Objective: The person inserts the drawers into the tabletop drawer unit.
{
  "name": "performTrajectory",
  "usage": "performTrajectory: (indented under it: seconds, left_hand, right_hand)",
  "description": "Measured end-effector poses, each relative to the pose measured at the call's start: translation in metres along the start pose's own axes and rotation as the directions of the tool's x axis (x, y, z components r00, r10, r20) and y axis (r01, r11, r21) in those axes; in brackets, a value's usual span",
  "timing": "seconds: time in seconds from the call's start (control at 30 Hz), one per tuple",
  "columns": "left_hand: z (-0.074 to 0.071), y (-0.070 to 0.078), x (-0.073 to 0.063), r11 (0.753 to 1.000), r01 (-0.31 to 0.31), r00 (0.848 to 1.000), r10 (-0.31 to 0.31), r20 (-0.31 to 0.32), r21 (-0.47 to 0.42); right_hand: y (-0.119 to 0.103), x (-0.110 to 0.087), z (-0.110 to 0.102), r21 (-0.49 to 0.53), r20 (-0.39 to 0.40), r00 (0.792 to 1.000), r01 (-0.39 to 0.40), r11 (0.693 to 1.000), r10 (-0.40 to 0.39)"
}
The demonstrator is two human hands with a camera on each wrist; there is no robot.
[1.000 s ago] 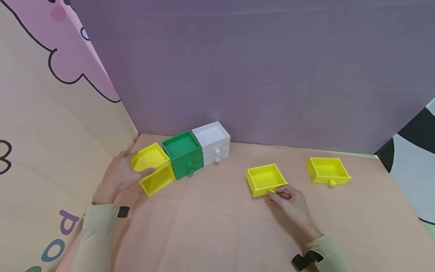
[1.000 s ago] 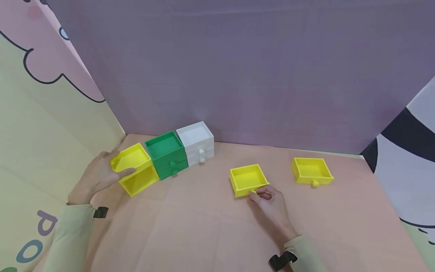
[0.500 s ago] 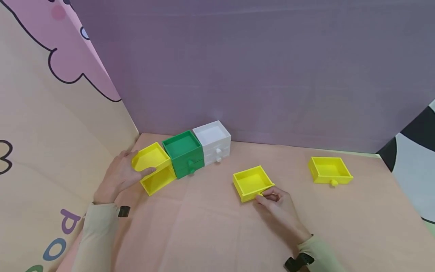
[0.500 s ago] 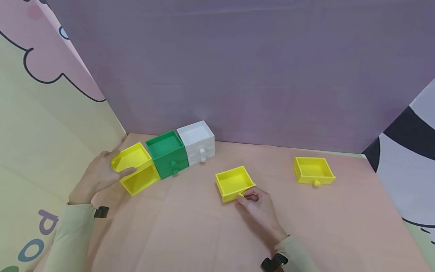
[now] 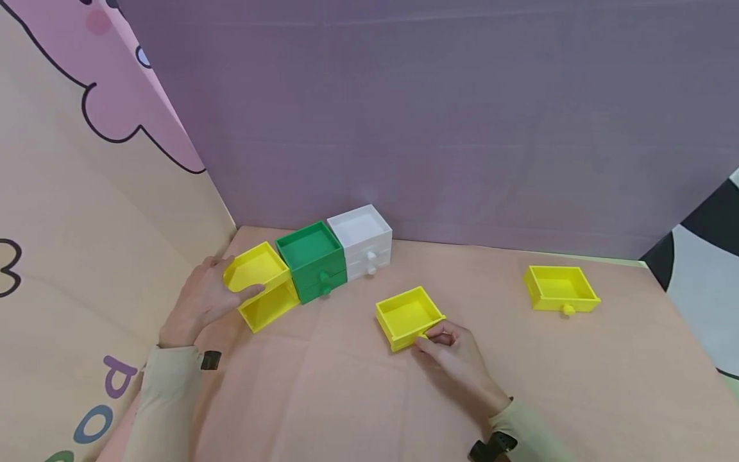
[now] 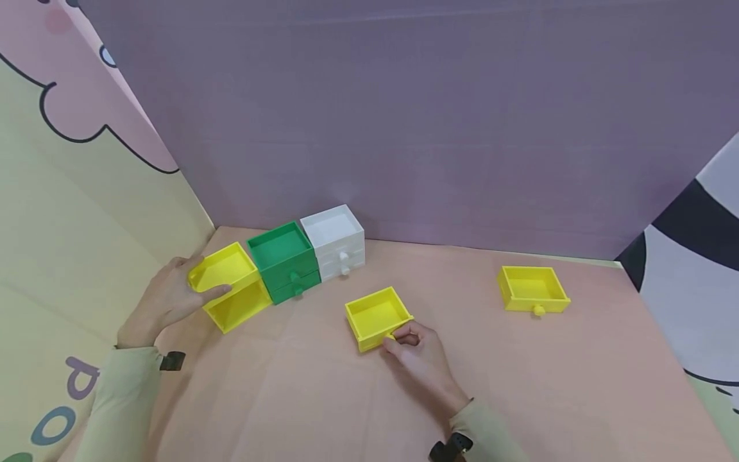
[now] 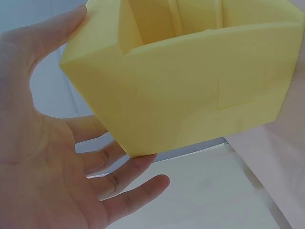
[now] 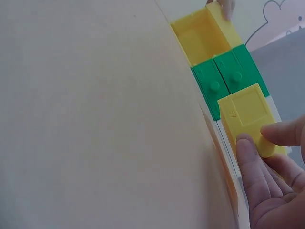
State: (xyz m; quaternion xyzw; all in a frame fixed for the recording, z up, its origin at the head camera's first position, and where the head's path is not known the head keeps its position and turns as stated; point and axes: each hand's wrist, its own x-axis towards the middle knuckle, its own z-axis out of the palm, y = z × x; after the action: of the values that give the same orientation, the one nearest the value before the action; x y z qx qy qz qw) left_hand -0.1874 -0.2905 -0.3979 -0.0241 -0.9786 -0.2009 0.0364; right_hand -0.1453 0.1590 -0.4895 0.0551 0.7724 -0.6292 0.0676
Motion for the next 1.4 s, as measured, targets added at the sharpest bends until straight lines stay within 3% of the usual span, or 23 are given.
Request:
performTrajectory:
  seconds: [0.8,1.03,1.4]
  left_hand:
    - [-0.001,-0.001,-0.001,1.0,0.014,1.0,-0.014,0.004,-0.005]
    - [0.0,-0.001,-0.001,1.0,0.021,1.0,-0.021,0.01,-0.005]
    - [0.001,-0.001,-0.002,1.0,0.022,1.0,-0.022,0.008,0.006]
  right_hand:
    - [-0.018,-0.004,0.061,0.015,0.12,0.992,-0.031,0.999,0.029]
    - [-0.025,-0.006,0.079,-0.024,0.157,0.987,0.038,0.999,-0.034]
    - [-0.027,-0.008,0.101,0.03,0.243,0.968,0.049,0.998,-0.055]
